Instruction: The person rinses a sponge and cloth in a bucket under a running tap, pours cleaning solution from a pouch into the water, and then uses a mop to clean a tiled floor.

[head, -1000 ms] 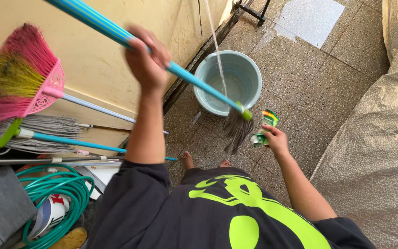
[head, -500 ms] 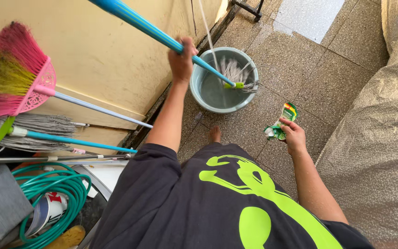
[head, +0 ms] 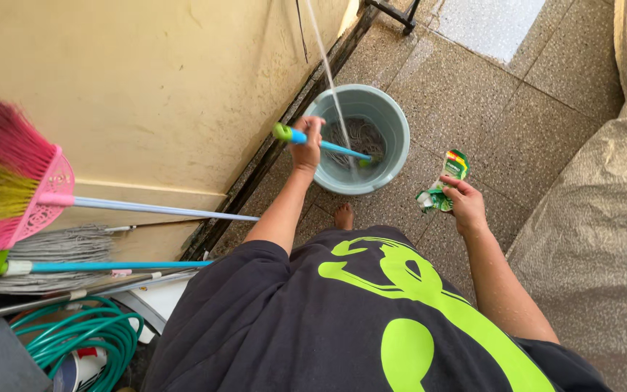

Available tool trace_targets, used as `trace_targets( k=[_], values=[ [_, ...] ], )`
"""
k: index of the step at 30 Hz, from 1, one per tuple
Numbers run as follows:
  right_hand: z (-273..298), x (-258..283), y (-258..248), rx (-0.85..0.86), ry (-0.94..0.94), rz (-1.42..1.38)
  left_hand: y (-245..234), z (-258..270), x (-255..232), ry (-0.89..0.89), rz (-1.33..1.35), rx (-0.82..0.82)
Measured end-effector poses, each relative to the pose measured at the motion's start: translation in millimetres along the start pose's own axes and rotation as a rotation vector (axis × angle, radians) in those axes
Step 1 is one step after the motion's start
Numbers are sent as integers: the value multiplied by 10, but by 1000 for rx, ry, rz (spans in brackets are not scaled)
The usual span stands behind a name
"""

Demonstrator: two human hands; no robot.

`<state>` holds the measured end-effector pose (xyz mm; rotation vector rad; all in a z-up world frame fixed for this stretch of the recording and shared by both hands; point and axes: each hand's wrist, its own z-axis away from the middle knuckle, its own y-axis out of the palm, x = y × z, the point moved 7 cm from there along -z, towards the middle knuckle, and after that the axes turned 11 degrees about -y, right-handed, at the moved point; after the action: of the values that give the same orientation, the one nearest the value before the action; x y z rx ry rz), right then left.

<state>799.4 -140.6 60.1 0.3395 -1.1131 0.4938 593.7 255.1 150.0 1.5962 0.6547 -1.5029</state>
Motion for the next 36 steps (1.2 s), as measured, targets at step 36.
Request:
trace_targets(
  k=[36],
  values=[
    [-2116, 2329, 1975, 1279, -873, 692, 1789, -796, 907, -149, -379, -334]
  ],
)
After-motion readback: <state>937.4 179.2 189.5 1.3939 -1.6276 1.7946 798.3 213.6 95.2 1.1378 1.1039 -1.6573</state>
